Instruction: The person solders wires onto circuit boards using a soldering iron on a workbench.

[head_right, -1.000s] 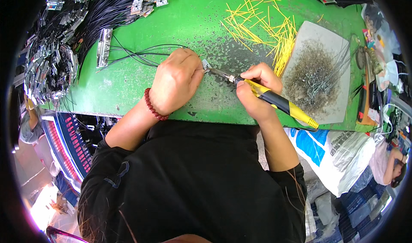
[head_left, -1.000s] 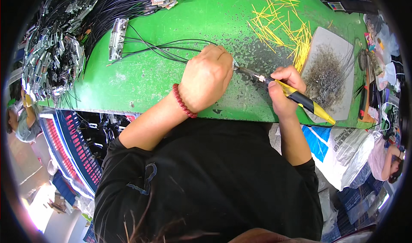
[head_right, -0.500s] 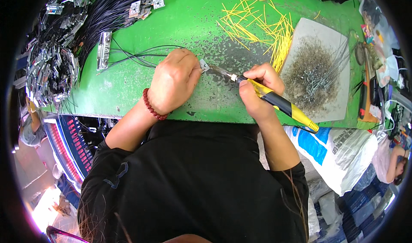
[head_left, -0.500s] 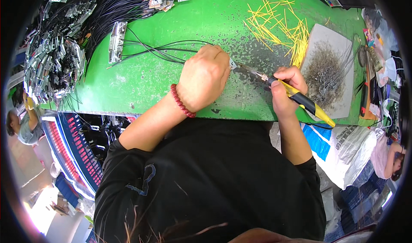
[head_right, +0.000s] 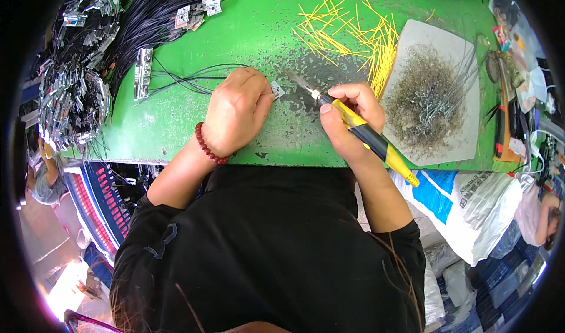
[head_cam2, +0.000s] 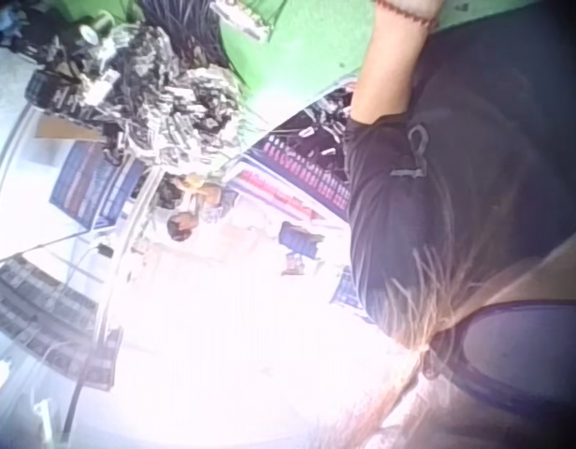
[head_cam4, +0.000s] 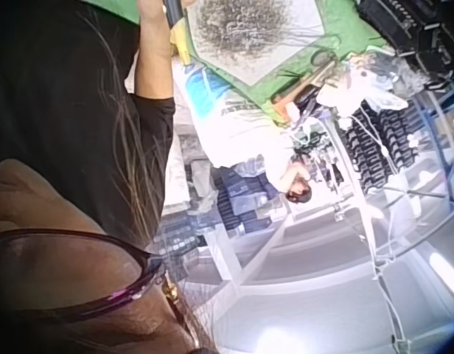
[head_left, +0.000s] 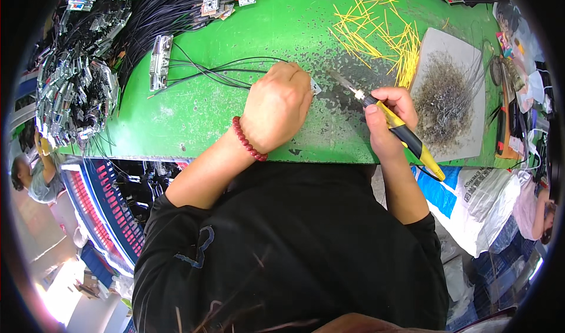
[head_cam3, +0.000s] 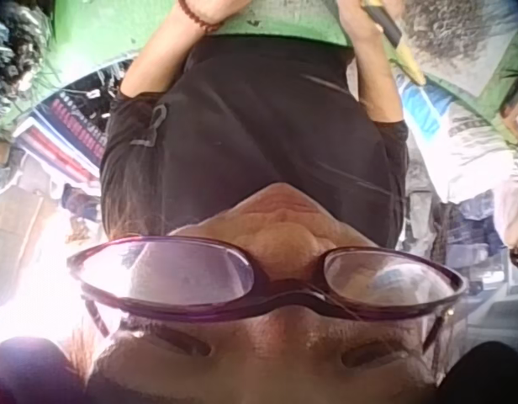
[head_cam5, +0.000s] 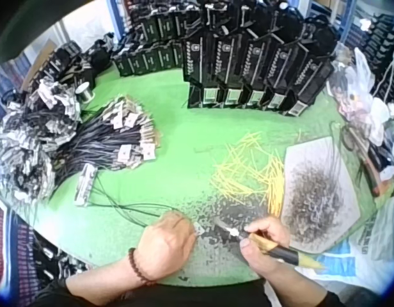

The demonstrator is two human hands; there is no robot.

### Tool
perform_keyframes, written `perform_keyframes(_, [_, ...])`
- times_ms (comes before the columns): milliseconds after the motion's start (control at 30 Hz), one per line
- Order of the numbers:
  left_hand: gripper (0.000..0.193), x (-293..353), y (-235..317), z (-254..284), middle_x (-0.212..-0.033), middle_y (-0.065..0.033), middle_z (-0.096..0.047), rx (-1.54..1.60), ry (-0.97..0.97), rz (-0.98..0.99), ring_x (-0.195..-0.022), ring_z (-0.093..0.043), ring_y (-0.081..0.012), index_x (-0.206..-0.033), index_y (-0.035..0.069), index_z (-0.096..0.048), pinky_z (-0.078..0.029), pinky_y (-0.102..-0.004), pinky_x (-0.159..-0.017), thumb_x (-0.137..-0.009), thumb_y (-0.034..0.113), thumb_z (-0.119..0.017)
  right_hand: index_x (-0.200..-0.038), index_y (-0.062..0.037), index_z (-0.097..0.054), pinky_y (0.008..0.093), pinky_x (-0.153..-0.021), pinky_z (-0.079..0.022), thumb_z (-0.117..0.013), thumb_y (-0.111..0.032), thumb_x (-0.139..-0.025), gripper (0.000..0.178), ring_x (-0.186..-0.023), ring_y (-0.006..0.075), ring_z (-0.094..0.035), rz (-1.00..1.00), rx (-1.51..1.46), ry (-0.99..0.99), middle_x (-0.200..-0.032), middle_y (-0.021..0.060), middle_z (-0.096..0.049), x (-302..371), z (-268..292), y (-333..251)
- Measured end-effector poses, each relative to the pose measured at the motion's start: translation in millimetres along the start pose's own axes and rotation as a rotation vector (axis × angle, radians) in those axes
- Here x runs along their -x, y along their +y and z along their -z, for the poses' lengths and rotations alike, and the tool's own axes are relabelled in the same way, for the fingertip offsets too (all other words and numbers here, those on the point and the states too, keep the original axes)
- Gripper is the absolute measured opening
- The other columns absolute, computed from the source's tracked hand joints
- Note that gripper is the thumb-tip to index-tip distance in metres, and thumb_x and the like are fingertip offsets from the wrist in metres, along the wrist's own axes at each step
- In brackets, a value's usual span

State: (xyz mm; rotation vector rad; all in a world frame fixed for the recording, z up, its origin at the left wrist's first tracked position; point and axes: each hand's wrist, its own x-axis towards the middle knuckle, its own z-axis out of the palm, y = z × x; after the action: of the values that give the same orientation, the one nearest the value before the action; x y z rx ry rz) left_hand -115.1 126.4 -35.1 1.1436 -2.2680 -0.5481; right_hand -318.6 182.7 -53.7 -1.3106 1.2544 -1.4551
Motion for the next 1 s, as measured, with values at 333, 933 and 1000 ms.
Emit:
perform_keyframes(333, [0.008, 0.1, -0.3, -0.7, -0.078, -0.0133, -0.055, -0.012, -0.002, -0.003, -0.077, -0.056, -0.0322, -0.075, 0.001, -0.055, -0.047, -0.0400, -0.068, -0.073, 0.000, -0.064, -0.082, -0.0019, -0.055, 0.0193, -0.049, -0.034, -0.066, -0.001, -0.074, 0.013, -0.056, 0.0017, -0.045, 0.040, -0.006, -0.038, -0.066, -0.0023, -0.053, -2.8, 1.8, 3.4])
perform_keyframes(933, [0.007, -0.3, 0.2, 1.7, -0.083, -0.0176, -0.056, -0.022, -0.063, -0.011, -0.081, -0.057, -0.0345, -0.077, -0.001, -0.054, -0.050, -0.0425, -0.069, -0.077, 0.004, -0.059, -0.083, -0.0025, -0.053, 0.0208, -0.054, -0.034, -0.062, 0.001, -0.075, 0.013, -0.060, 0.0041, -0.043, -0.027, -0.108, 0.002, -0.070, -0.0001, -0.050, -2.4, 2.9, 2.4])
perform_keyframes(1000, [0.007, -0.8, -1.7, 0.6, -0.083, -0.0176, -0.056, -0.030, -0.063, -0.010, -0.082, -0.057, -0.0345, -0.077, -0.001, -0.054, -0.050, -0.0425, -0.069, -0.077, 0.004, -0.059, -0.083, -0.0025, -0.052, 0.0208, -0.055, -0.034, -0.062, 0.001, -0.076, 0.012, -0.061, 0.0042, -0.042, -0.038, -0.140, 0.013, -0.070, -0.0002, -0.049, -2.7, 4.5, 4.0])
